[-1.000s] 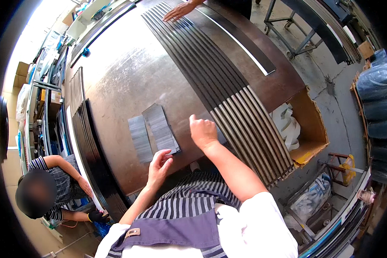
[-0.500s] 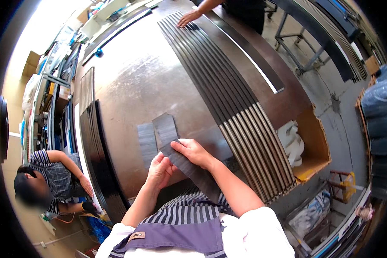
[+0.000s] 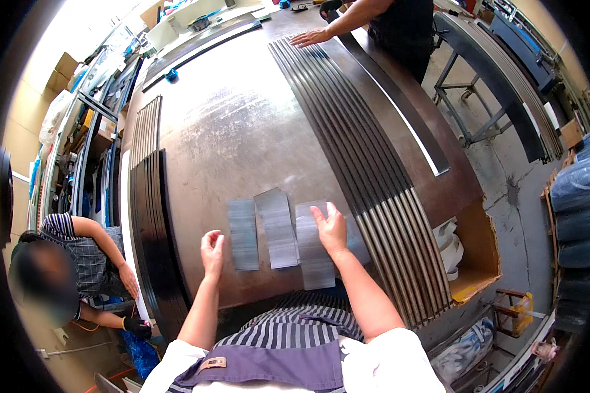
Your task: The person operates a machine to process a large sheet of material with cartoon graphics, adjusting controls and feeding the sheet through rollers. They then move to a table to handle and stack multiple thin, dark metal sheets, peeling protective film from them and arranging them in piles.
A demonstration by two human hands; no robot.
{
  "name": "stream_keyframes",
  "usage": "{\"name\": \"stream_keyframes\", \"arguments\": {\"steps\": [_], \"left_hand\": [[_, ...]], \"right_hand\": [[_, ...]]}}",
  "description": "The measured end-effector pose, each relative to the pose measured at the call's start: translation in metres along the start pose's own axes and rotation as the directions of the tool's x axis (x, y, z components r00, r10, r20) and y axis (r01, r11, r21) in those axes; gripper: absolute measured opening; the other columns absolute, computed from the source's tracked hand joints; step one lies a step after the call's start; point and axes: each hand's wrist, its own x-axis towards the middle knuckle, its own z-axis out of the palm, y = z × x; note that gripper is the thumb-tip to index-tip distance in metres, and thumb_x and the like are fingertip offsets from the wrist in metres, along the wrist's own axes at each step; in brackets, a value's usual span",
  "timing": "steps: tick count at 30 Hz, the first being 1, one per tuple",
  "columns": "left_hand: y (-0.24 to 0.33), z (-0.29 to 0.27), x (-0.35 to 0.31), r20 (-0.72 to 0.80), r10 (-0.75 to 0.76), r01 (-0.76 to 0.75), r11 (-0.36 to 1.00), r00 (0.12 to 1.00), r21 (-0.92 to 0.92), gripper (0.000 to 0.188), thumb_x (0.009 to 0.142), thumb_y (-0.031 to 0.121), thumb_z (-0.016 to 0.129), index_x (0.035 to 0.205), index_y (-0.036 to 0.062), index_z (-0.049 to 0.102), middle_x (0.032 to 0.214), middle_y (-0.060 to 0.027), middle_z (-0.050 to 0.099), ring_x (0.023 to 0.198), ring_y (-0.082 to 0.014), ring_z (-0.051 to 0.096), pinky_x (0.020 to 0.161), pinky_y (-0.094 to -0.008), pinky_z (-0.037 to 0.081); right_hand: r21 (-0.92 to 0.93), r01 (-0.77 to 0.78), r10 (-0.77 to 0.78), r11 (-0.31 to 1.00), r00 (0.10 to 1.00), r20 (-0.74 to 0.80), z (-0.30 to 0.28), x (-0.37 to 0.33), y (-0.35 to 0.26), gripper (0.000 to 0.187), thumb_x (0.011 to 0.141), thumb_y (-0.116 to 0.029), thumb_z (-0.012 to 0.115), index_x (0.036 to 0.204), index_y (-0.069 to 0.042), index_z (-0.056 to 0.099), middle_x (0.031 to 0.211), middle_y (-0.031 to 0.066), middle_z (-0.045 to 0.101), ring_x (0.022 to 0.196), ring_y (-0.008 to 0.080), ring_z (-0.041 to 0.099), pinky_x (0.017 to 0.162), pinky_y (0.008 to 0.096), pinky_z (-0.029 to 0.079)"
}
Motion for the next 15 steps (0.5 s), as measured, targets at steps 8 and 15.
{"name": "stream_keyframes", "arguments": {"steps": [8,15], "left_hand": [[-0.082,-0.017,0.098,-0.131,0.274,-0.124,0.744,0.953,0.657,0.050,0.089,0.022,0.056,0.133,0.0023,0.042,0.141,-0.0148,0.039,0.131,-0.0311,0.036,0.106,-0.0422,0.030],[-0.059,0.000,0.094,-0.169,0.213,0.002,0.615,0.962,0.789,0.052,0.091,0.024,0.049,0.137,0.0025,0.038,0.144,-0.0129,0.037,0.133,-0.0299,0.033,0.107,-0.0438,0.026]], "right_hand": [[-0.516,0.223,-0.200,0.827,0.975,0.102,0.017,0.078,0.006,0.064,0.089,-0.033,0.058,0.137,0.003,0.036,0.120,0.0139,0.059,0.116,0.0315,0.049,0.094,0.0394,0.042],[-0.578,0.463,-0.414,0.672,0.882,0.225,0.050,0.297,0.005,0.064,0.093,-0.029,0.051,0.143,0.001,0.025,0.144,0.0100,0.039,0.139,0.0308,0.023,0.112,0.0501,0.019]]}}
